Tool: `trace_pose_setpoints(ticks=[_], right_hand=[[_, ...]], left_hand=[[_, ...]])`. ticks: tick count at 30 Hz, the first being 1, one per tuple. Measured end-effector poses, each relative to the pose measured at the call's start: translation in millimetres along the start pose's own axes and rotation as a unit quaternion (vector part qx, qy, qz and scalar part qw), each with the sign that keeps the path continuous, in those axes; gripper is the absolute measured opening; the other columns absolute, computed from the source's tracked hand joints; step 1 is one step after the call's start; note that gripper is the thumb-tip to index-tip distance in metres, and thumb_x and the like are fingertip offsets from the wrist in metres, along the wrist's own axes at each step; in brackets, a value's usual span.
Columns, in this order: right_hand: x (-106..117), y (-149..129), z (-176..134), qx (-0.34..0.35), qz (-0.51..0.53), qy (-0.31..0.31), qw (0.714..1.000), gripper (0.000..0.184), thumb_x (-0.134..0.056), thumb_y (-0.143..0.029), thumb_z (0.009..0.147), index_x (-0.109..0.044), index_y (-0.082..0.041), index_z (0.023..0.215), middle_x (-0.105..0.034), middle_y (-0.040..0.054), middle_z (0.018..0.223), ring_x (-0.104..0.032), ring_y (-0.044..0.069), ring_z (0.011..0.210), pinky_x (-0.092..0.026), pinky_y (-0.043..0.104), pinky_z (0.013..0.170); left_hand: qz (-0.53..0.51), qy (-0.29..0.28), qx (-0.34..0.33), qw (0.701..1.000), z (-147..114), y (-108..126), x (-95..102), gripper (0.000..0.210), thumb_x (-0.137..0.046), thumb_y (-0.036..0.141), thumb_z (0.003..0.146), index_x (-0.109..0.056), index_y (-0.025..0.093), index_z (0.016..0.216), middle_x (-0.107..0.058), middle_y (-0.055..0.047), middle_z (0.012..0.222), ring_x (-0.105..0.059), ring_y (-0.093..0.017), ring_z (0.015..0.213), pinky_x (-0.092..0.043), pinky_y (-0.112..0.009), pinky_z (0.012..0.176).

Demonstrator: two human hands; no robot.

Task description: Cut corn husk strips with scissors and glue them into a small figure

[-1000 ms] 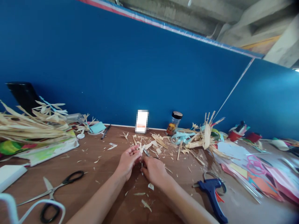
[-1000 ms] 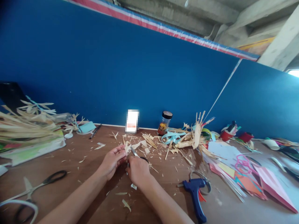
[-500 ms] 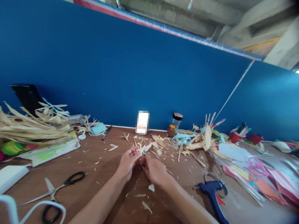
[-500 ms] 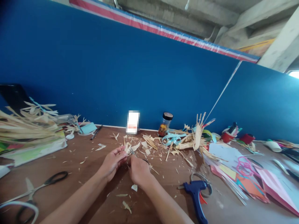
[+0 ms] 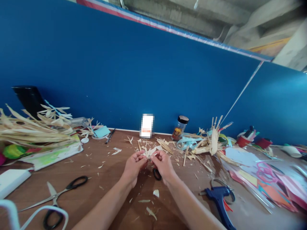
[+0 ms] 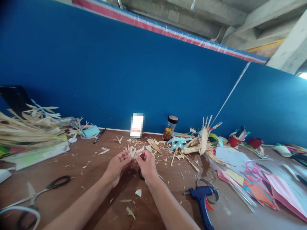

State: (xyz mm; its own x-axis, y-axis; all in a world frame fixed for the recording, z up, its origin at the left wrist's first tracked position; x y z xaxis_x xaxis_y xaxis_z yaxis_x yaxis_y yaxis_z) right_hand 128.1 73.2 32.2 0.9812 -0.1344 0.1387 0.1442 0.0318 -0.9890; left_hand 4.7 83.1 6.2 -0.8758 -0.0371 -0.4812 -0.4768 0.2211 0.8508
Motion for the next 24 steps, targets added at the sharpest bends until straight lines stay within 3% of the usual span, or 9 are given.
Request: trace_pose_setpoints(ticks=[10,24], right_hand=[[7.4,6.9,6.1,0.03,-0.029,0.011,0.999,0.015,-0.057,-0.031,0.07,-0.052,-0.018,0.076,-0.056,-0.0023,0.058,-0.053,0.013,0.054,-0.04,0.022,0.048],[8.6,9.2,7.0,0.05,-0.063,0.01,0.997,0.016,-0.057,-0.032,0.07,-0.054,-0.018,0.075,-0.057,-0.0017,0.061,-0.052,0.013,0.055,-0.041,0.023,0.05]], left_hand=[[0.019,-0.041,-0.005,0.999,-1.8,-2.2,-4.1,0.045,-0.071,0.015,0.059,-0.055,0.014,0.101,-0.062,-0.003,0.079,-0.059,-0.009,0.063,-0.046,-0.019,0.059],[0.004,-0.056,0.02,0.998,-6.4,1.3,-10.2,0.051,-0.074,0.017,0.057,-0.053,0.016,0.103,-0.062,-0.002,0.078,-0.059,-0.01,0.062,-0.047,-0.02,0.057]])
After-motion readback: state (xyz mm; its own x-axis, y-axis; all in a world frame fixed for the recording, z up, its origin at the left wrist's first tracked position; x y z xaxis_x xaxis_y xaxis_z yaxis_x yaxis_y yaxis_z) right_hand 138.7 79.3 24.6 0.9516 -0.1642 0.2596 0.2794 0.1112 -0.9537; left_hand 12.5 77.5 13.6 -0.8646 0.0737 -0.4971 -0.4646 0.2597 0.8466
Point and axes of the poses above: each hand's wrist, its own z-axis towards the middle knuckle, its own x-axis out of the back of the hand, y = z × x, the point moved 4 cm from there along z, towards the middle knuckle
